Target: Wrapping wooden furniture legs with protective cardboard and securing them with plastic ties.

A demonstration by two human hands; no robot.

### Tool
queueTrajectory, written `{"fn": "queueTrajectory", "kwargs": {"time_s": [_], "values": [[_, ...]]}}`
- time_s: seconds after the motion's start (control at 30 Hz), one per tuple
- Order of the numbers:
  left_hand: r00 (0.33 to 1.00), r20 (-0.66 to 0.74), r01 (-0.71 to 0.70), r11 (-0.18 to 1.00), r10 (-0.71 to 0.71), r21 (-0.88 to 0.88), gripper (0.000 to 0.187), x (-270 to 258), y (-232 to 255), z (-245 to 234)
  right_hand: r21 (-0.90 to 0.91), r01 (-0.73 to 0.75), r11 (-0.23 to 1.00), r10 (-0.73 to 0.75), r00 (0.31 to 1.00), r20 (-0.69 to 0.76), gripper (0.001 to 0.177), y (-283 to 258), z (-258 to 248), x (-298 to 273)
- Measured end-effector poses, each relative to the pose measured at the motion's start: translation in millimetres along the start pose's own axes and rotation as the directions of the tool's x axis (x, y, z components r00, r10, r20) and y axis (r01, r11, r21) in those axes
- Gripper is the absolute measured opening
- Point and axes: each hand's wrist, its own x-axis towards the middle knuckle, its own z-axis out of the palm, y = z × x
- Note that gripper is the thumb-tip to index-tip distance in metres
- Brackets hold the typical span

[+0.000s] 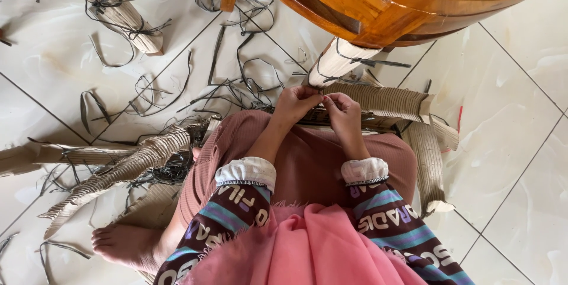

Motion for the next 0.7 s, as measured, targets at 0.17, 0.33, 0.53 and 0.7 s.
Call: {"fn": "queueTrajectory", "kwargs": {"time_s": [0.17, 0.33, 0.53, 0.7], "values": [[0.999, 0.001, -0.036, 0.999, 0.036, 0.032, 0.027, -4.9, 6.4, -2.9, -0.073, 0.027, 0.997, -0.029, 0.999, -0.026, 0.008, -1.6, 0.5, -0.8], [0.999, -0.006, -0.052, 0.998, 0.053, 0.039, 0.023, -3.3, 4.3, -4.1, -0.145, 0.139, 0.98, -0.149, 0.987, -0.063, 0.005, -27.7, 1.1, -13.5], [0.999, -0.014, -0.046, 0.998, 0.047, 0.041, 0.025, -3.6, 8.8, -4.8, -0.187, 0.231, 0.955, -0.254, 0.961, -0.107, 0.007, -30.1, 3.6, -23.1], [1.0, -0.015, 0.01, 1.0, -0.01, -0.003, 0.028, 0.5, 1.4, -3.1, -0.301, 0.372, 0.878, -0.439, 0.876, -0.2, 0.009, -23.8, 12.3, -23.2]]}}
